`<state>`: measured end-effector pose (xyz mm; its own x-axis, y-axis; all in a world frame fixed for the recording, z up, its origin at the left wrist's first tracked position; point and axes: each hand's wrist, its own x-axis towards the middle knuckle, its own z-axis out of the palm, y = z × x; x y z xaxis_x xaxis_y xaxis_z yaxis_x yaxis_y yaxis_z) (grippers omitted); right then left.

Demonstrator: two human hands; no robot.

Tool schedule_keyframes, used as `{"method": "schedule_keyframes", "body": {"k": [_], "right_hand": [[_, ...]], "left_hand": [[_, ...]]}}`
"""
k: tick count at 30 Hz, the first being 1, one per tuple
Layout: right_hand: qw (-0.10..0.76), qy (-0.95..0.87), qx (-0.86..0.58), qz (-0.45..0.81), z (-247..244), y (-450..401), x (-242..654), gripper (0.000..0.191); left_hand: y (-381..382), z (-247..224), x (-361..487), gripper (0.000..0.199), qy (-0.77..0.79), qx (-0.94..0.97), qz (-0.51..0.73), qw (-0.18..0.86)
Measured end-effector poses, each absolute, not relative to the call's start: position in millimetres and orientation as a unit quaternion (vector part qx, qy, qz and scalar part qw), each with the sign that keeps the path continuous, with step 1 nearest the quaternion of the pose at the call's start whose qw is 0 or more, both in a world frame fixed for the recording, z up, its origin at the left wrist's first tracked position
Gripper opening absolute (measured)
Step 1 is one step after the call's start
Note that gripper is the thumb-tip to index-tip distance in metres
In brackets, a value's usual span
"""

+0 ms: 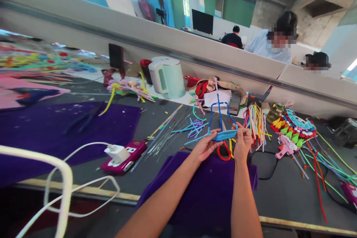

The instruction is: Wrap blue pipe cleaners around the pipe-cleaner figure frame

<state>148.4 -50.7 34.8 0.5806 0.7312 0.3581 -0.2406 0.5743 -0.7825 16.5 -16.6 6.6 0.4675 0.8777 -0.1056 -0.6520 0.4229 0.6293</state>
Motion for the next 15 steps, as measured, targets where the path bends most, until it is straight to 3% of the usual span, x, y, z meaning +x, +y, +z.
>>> {"method": "schedule_keyframes", "body": {"k": [8, 15], "right_hand": [[0.781, -0.316, -0.372, 0.389, 8, -35, 155, 0.022], [0.729, -0.374, -0.436, 0.372, -12, -28, 150, 0.031]], "left_hand": [[-10, 0, 21, 0.028, 0.257, 0.313, 0.538, 0.739], [-6, -9, 23, 0.035, 0.284, 0.322, 0.567, 0.703]]}}
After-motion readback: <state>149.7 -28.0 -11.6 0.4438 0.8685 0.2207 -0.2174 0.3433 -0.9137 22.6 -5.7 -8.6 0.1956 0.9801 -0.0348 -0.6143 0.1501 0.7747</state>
